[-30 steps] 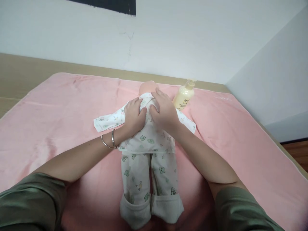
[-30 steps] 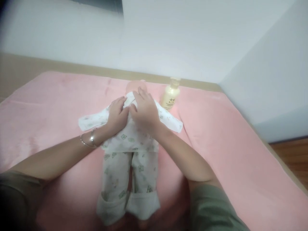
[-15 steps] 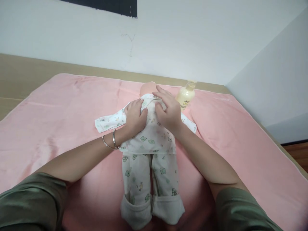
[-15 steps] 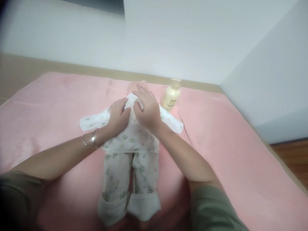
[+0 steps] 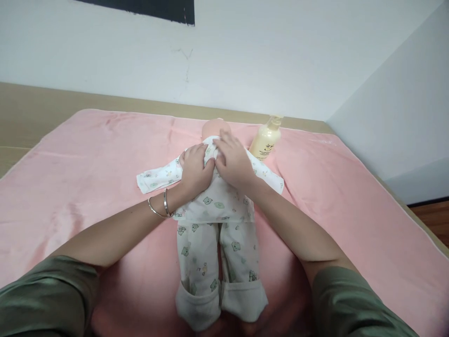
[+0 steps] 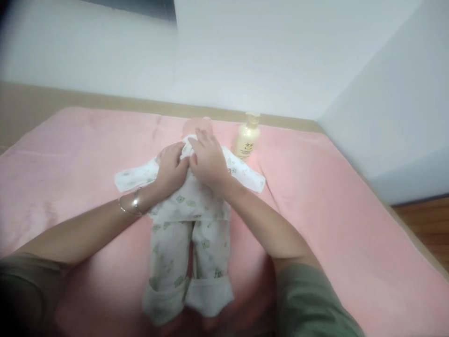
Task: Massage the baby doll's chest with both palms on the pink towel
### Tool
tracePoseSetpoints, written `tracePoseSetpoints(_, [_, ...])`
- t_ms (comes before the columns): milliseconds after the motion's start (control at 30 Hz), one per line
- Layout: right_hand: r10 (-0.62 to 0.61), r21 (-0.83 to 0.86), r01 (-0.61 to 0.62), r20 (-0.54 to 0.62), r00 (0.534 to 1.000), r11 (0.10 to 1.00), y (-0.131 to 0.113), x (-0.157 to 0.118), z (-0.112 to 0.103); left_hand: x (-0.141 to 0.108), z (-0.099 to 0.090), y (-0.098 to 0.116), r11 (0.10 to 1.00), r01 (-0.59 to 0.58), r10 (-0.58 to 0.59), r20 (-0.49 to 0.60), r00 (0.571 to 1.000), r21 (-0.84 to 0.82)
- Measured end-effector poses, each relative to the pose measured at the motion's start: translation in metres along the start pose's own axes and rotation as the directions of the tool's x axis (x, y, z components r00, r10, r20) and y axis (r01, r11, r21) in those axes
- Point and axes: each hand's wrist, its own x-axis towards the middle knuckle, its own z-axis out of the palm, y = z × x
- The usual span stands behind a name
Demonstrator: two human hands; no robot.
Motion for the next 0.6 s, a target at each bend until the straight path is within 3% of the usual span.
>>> tracePoseSetpoints(100, [0.022, 0.015, -0.024, 0.162, 0.987, 1.0, 0.002, 0.003, 0.002, -0.001, -0.001, 0.002, 1.0, -0.011, 0.011, -0.001, 1.0, 0.0])
tracePoseSetpoints(200, [-0.031, 0.13, 0.007, 0.179, 0.983, 0.991, -0.011, 0.001, -0.014, -0.001, -0.003, 0.003, 0.999, -0.037, 0.037, 0.015, 0.999, -0.007])
tracePoseSetpoints(300, [-0.08, 0.171, 0.07, 0.051, 0.996, 0.983, -0.024, -0.002, -0.044, 0.0, -0.007, 0.007, 1.0, -0.014, 0.015, 0.042, 0.999, -0.013])
tracePoseSetpoints(400, [-0.096, 0.097, 0.11, -0.139, 0.986, 0.989, -0.023, -0.003, -0.081, 0.001, -0.013, 0.02, 0.997, 0.065, -0.062, 0.073, 0.995, -0.031])
tracePoseSetpoints(500, [-0.073, 0.031, 0.088, -0.317, 0.946, 0.996, -0.002, -0.001, -0.116, 0.003, -0.017, 0.041, 0.993, 0.09, -0.083, 0.096, 0.992, -0.08])
tracePoseSetpoints(600, [-0.023, -0.022, 0.015, -0.445, 0.895, 1.0, 0.033, 0.004, -0.141, 0.014, -0.012, 0.068, 0.968, 0.055, -0.017, 0.153, 0.988, -0.245])
